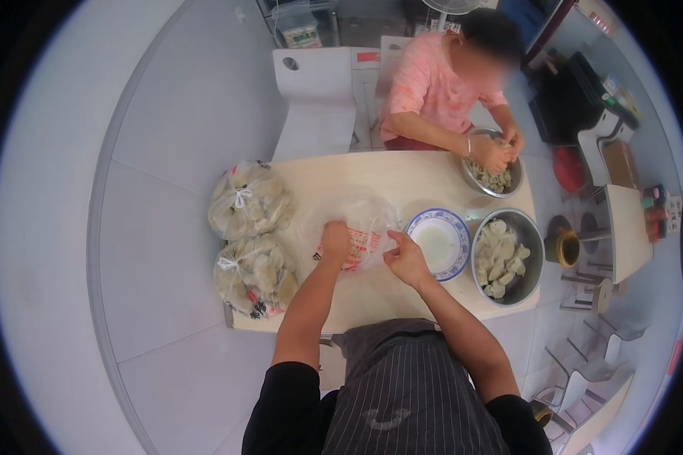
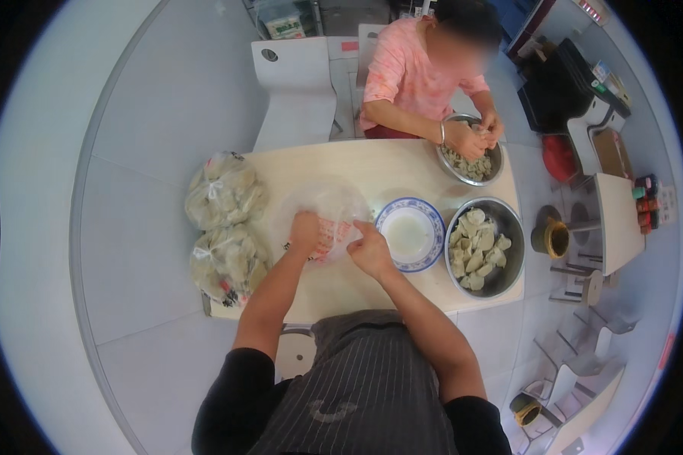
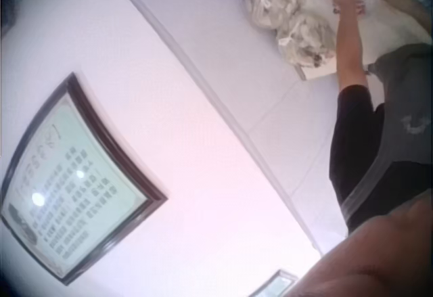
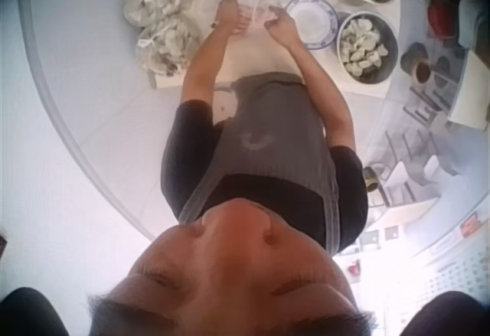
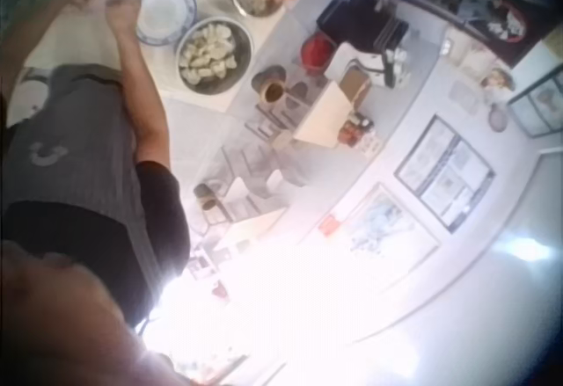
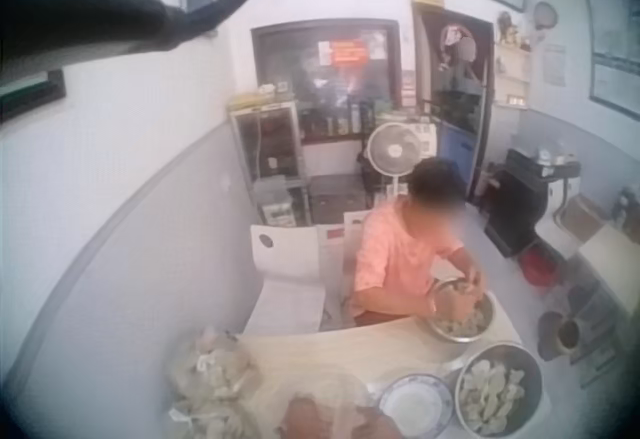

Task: The person forms dumplings by hand, placing them into a metal bowl. Another person across the table also forms dumplings. The camera wearer then places finished dumplings into a plastic bag and ties it shut.

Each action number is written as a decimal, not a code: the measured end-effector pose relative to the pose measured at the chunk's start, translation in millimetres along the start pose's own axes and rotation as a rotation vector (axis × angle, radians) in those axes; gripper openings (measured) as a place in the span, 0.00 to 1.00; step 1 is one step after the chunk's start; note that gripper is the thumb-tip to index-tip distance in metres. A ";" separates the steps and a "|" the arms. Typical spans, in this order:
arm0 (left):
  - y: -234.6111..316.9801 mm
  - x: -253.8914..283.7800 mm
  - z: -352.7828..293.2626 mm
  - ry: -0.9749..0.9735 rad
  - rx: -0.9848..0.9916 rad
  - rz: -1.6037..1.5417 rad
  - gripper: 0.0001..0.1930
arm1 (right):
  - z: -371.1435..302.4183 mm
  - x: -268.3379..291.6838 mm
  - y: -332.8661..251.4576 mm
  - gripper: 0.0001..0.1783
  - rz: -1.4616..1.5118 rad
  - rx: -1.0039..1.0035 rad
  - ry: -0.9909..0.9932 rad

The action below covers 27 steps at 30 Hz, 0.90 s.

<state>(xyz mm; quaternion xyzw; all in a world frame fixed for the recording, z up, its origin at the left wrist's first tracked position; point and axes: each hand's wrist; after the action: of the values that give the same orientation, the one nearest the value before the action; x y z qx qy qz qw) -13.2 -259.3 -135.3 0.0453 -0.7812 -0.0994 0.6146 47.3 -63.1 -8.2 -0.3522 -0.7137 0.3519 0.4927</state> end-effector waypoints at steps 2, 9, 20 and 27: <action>-8.1 -3.1 4.7 -0.086 0.036 0.073 0.07 | -1.2 2.1 -6.6 0.28 0.058 -0.024 -0.010; -9.4 17.9 18.8 -0.151 -0.040 -0.020 0.09 | 5.5 14.4 -1.2 0.29 0.057 -0.009 -0.023; -31.7 -90.0 123.8 0.011 -0.034 -0.243 0.15 | 23.7 21.9 -21.5 0.36 0.329 -0.085 -0.186; 19.6 -26.4 96.7 -0.097 -0.188 -0.204 0.15 | 25.1 39.3 -0.7 0.35 0.315 -0.130 -0.136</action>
<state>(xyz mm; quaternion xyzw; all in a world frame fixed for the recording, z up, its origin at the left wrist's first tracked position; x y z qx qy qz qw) -99.5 -225.5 -178.0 0.0618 -0.7886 -0.2362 0.5644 12.9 -33.9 3.6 -0.4661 -0.7028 0.4006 0.3583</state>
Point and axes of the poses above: each hand's wrist, its own z-axis towards the middle knuckle, its own x-axis out of the back of the hand, y = z × x, and after that the axes turned 5 degrees about -y, right-handed
